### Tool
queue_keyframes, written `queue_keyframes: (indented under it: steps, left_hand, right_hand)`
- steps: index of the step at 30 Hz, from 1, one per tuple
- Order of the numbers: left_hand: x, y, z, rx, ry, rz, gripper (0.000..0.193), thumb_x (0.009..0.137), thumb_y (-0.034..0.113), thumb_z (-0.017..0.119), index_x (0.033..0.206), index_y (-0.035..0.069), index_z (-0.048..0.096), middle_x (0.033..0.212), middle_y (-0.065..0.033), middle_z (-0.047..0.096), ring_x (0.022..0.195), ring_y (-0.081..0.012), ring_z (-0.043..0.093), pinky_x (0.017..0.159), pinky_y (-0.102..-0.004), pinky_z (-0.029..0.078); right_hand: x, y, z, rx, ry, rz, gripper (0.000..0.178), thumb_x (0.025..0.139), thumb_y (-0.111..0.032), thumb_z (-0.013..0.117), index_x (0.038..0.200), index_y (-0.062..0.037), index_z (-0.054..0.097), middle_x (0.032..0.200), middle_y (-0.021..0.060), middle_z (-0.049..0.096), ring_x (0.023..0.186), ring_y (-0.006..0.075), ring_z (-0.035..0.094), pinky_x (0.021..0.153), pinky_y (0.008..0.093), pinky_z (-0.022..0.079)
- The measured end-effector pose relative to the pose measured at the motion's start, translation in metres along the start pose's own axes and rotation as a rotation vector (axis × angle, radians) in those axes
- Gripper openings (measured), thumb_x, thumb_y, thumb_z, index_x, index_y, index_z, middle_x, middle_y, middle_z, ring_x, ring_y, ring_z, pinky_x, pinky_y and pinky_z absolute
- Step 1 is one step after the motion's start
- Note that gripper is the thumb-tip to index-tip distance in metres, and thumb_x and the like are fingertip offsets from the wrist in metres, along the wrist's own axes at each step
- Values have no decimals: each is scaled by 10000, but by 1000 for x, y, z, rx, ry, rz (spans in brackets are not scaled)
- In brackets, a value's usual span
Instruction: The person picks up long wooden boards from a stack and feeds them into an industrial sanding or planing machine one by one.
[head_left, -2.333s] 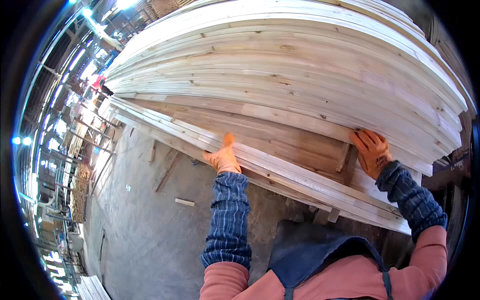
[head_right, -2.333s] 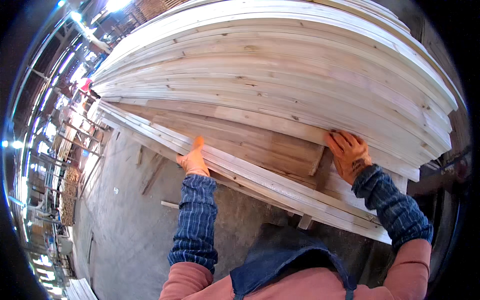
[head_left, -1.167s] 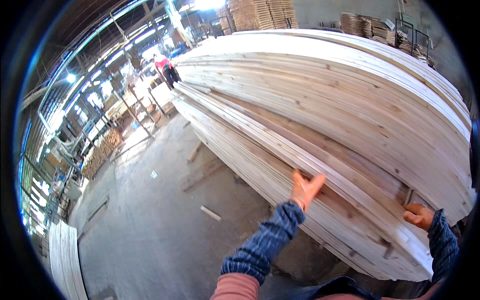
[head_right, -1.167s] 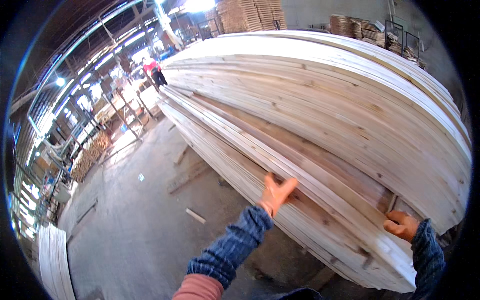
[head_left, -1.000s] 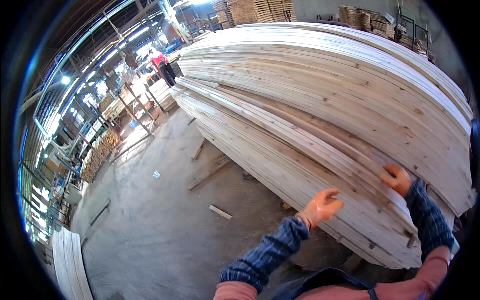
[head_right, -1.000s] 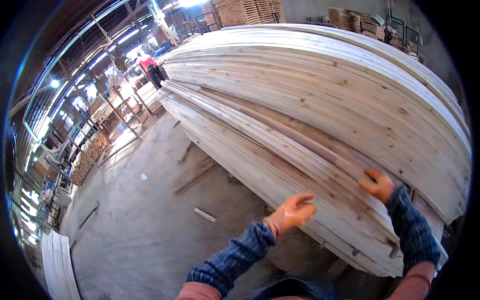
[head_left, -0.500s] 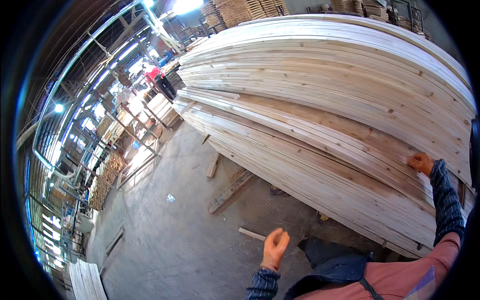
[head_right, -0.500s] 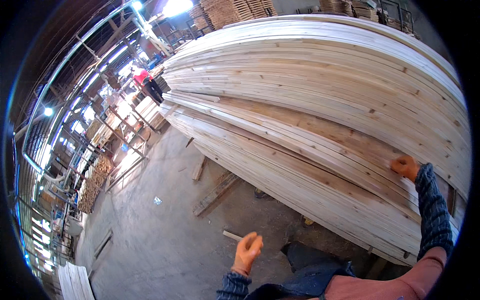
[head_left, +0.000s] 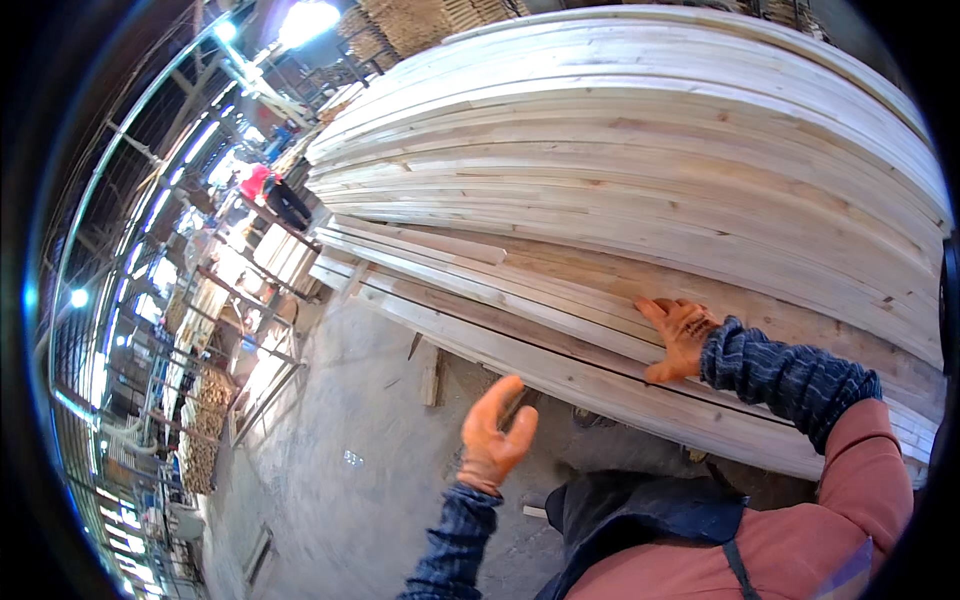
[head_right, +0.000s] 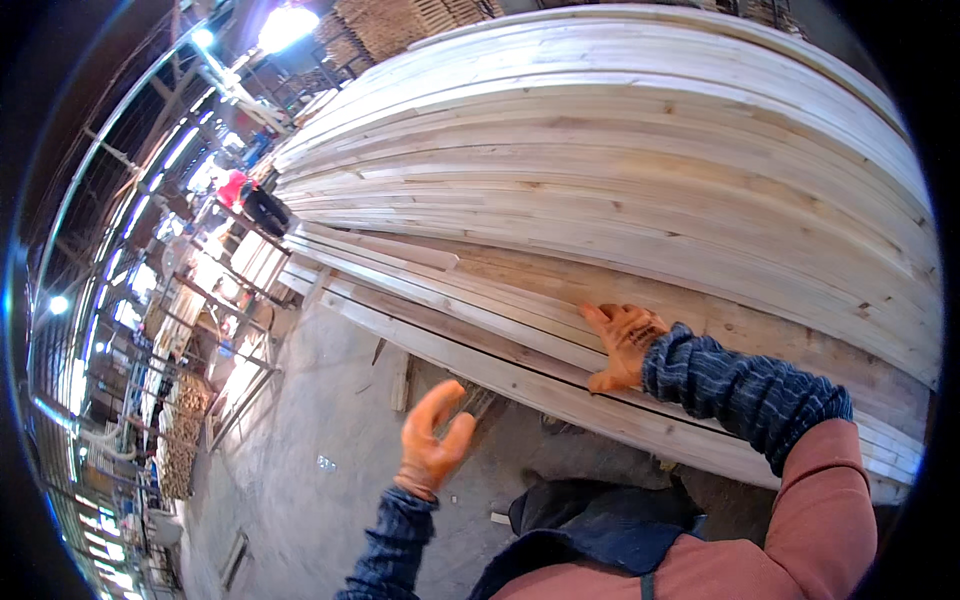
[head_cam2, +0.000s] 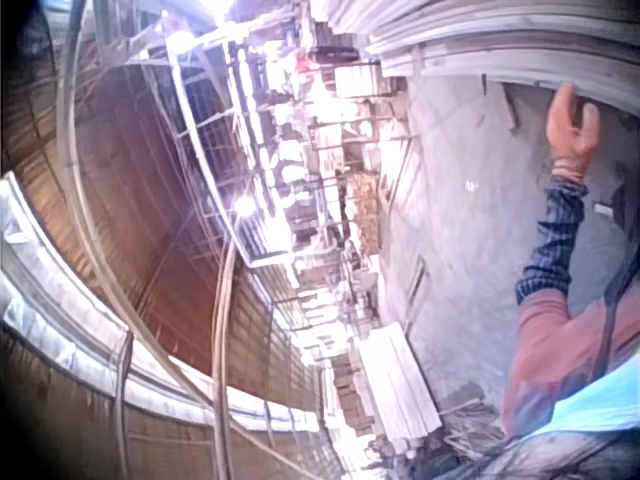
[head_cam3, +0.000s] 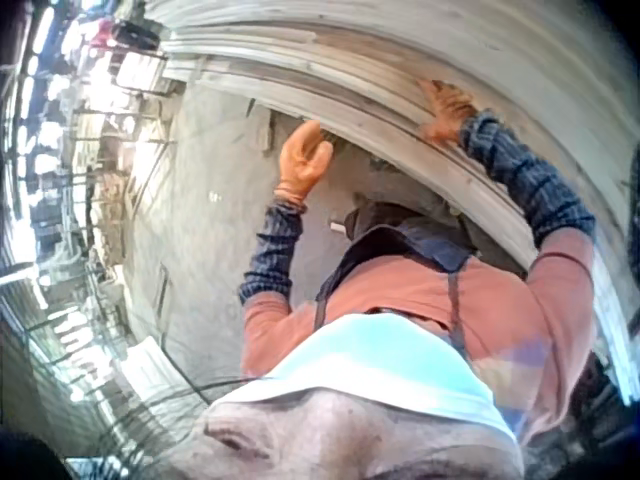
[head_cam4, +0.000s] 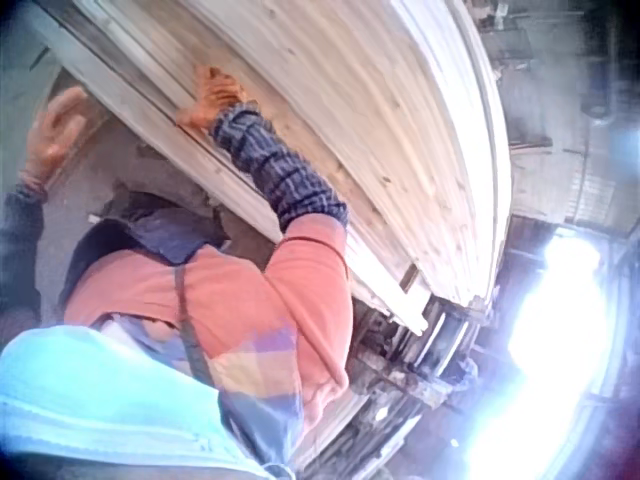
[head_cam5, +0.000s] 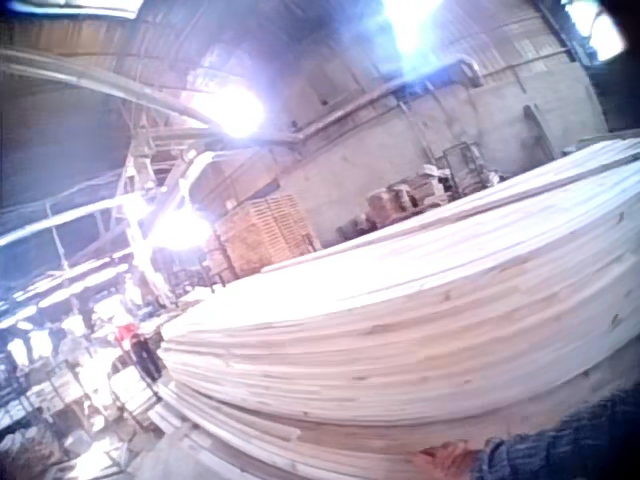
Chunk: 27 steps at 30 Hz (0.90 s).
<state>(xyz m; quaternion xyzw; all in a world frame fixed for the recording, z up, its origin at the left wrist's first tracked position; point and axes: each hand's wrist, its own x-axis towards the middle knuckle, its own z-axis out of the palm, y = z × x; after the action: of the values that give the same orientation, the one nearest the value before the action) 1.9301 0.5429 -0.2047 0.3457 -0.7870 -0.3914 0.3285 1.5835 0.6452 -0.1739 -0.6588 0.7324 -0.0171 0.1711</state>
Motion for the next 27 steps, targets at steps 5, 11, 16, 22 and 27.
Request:
queue_keyframes:
  steps: [5, 11, 16, 22, 27]
  left_hand:
    - [165, -48, -80, 628, -252, 353, 703, 775, 284, 798, 1412, 73, 587, 1398, -185, 616, 1326, -367, 562, 1118, -445, 457]
    - [326, -121, -134, 886, -520, 599, 804, 678, 389, 851, 1396, 126, 601, 1490, -185, 534, 1423, -348, 461, 1180, -493, 375]
    - [328, -128, -147, 737, -904, 655, 812, 629, 469, 891, 1309, 91, 659, 1213, -199, 687, 1197, -393, 618, 1141, -521, 412]
    - [391, -147, -143, 234, -837, 787, 621, 798, 408, 800, 1290, 55, 661, 1301, -178, 667, 1194, -381, 629, 1058, -477, 490]
    - [441, -187, -115, 471, -700, 899, 497, 886, 319, 734, 1294, 47, 657, 1293, -161, 672, 1159, -355, 652, 991, -455, 532]
  right_hand:
    - [85, -55, -11, 17, 0, 50, 1072, 764, -529, 714, 1624, -95, 245, 1541, 284, 431, 1345, 448, 506, 1107, 515, 455]
    - [107, -91, -18, 44, 19, 135, 1055, 721, -311, 804, 1619, -137, 279, 1486, 284, 489, 1290, 416, 560, 1106, 526, 468]
    - [64, -98, 3, 99, 183, 62, 1025, 581, -266, 824, 1526, -130, 452, 1328, 258, 603, 1200, 425, 611, 1048, 519, 504]
    - [69, -115, 4, 116, 318, 103, 1034, 464, -216, 834, 1452, -134, 541, 1230, 215, 656, 1099, 422, 657, 950, 530, 542]
    - [70, -114, 7, 68, 316, 116, 1076, 410, -265, 816, 1449, -143, 564, 1181, 201, 677, 1068, 411, 669, 945, 537, 545]
